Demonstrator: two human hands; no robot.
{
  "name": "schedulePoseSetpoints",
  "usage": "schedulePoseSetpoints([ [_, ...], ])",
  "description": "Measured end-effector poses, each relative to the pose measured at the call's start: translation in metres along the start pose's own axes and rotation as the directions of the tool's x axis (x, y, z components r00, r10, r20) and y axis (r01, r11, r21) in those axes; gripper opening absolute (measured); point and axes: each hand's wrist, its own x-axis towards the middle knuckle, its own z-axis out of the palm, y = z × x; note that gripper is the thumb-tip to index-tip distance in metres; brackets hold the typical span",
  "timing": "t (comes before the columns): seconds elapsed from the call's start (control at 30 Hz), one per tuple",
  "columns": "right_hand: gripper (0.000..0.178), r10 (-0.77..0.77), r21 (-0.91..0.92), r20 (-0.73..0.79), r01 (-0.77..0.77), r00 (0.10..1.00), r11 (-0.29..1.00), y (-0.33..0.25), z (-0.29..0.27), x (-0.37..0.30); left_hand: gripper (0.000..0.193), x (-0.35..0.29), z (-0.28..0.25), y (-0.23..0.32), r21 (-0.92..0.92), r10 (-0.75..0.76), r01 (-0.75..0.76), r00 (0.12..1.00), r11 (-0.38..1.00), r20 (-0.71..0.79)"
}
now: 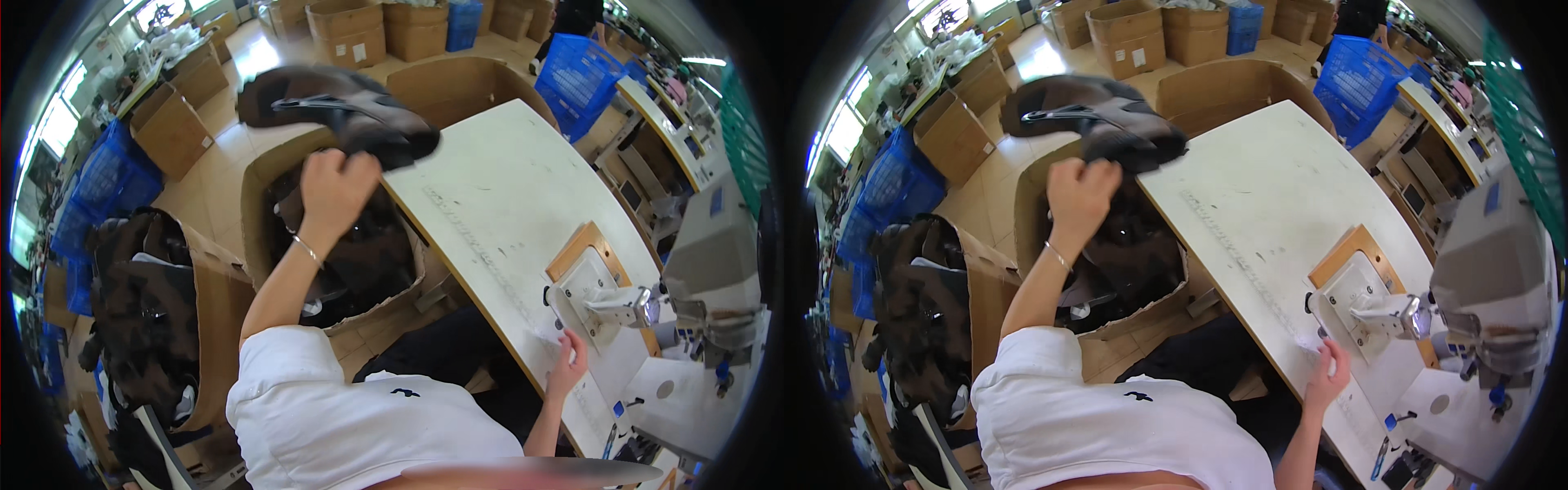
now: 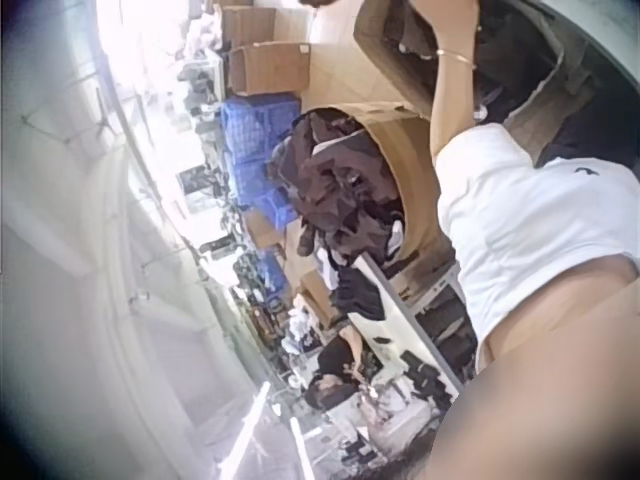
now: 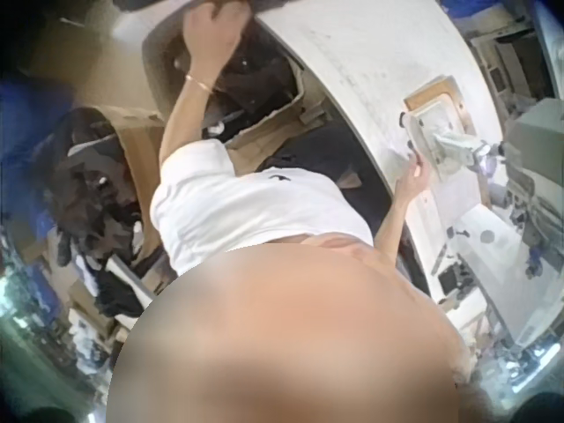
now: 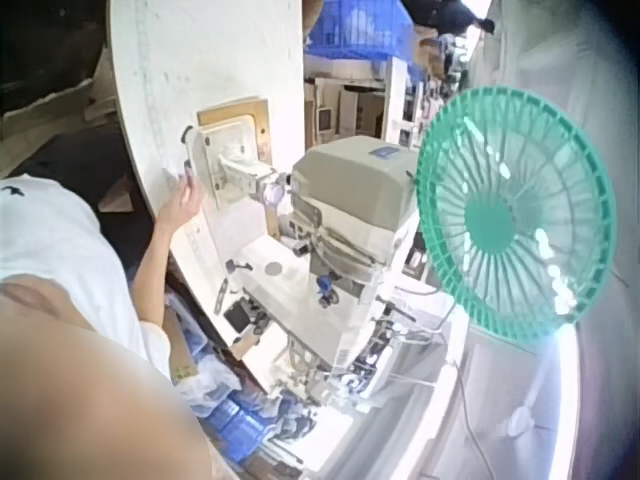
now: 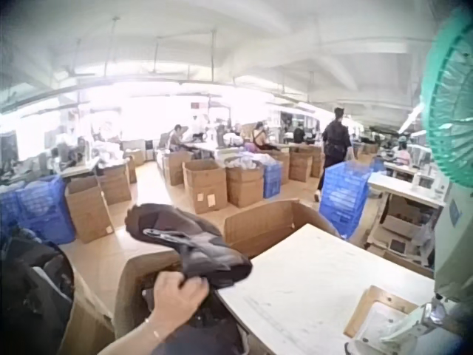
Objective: The person stitches boot upper parts using a sewing machine, turning and guiding the material by hand under the needle, and retrieves additional boot uppers from a box to sew.
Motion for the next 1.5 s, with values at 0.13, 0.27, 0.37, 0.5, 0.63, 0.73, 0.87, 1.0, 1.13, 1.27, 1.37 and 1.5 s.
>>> schedulePoseSetpoints([
  [0.13,0.016,-0.142,0.235,0.227,0.087,0.964,0.968,-0.070,0.036,0.009,0.014,-0.007,-0.009,0.088,-0.241,0.345,-0.385,0.919,0.891,-0.193],
  [0.27,0.032,0.119,0.576,0.509,-0.439,0.853,0.690,-0.060,0.045,0.028,0.009,-0.032,-0.012,0.177,-0.517,0.490,-0.544,0.835,0.661,-0.251],
  [0.37,0.036,0.285,0.614,0.609,-0.668,0.740,0.421,-0.063,0.035,0.018,0.009,-0.050,-0.003,0.212,-0.611,0.473,-0.536,0.835,0.583,-0.281],
  [0.5,0.032,0.347,0.665,0.598,-0.689,0.722,0.288,-0.050,0.033,0.014,0.012,-0.057,-0.003,0.229,-0.636,0.557,-0.575,0.788,0.514,-0.262],
  [0.63,0.029,0.379,0.697,0.584,-0.682,0.718,0.219,-0.042,0.040,0.015,0.015,-0.048,-0.028,0.228,-0.786,0.539,-0.508,0.797,0.353,-0.273],
  [0.73,0.026,0.365,0.731,0.468,-0.585,0.805,0.352,-0.048,0.050,0.012,0.024,-0.049,-0.045,0.217,-0.832,0.446,-0.443,0.852,0.333,-0.275],
  [0.87,0.029,-0.013,0.419,0.087,-0.025,0.996,0.908,-0.037,0.047,-0.008,0.019,-0.040,-0.051,0.177,-0.939,0.028,-0.019,1.000,0.344,-0.010],
  [1.0,0.025,-0.452,-0.093,-0.054,0.446,0.890,0.890,-0.039,0.040,0.000,0.044,-0.019,-0.029,0.132,-0.869,-0.429,0.322,0.771,-0.374,0.471],
  [1.13,0.023,-0.699,-0.300,0.152,0.706,0.699,0.641,-0.049,0.028,-0.010,0.051,0.003,0.021,0.076,-0.613,0.072,0.593,0.747,-0.523,0.661],
  [1.27,0.023,-0.739,-0.237,0.410,0.844,0.535,0.480,-0.028,0.048,-0.054,0.039,0.005,0.055,0.090,-0.615,0.221,0.724,0.574,0.313,0.788],
  [1.37,0.018,-0.745,0.035,0.473,0.835,0.469,0.548,-0.033,0.048,-0.051,0.035,0.036,0.067,0.116,-0.628,0.152,0.605,0.650,0.489,0.744],
  [1.5,0.021,-0.573,0.112,0.678,0.705,0.461,0.700,-0.023,0.008,-0.049,0.035,0.056,0.040,0.142,-0.679,0.170,0.572,0.694,0.459,0.700],
])
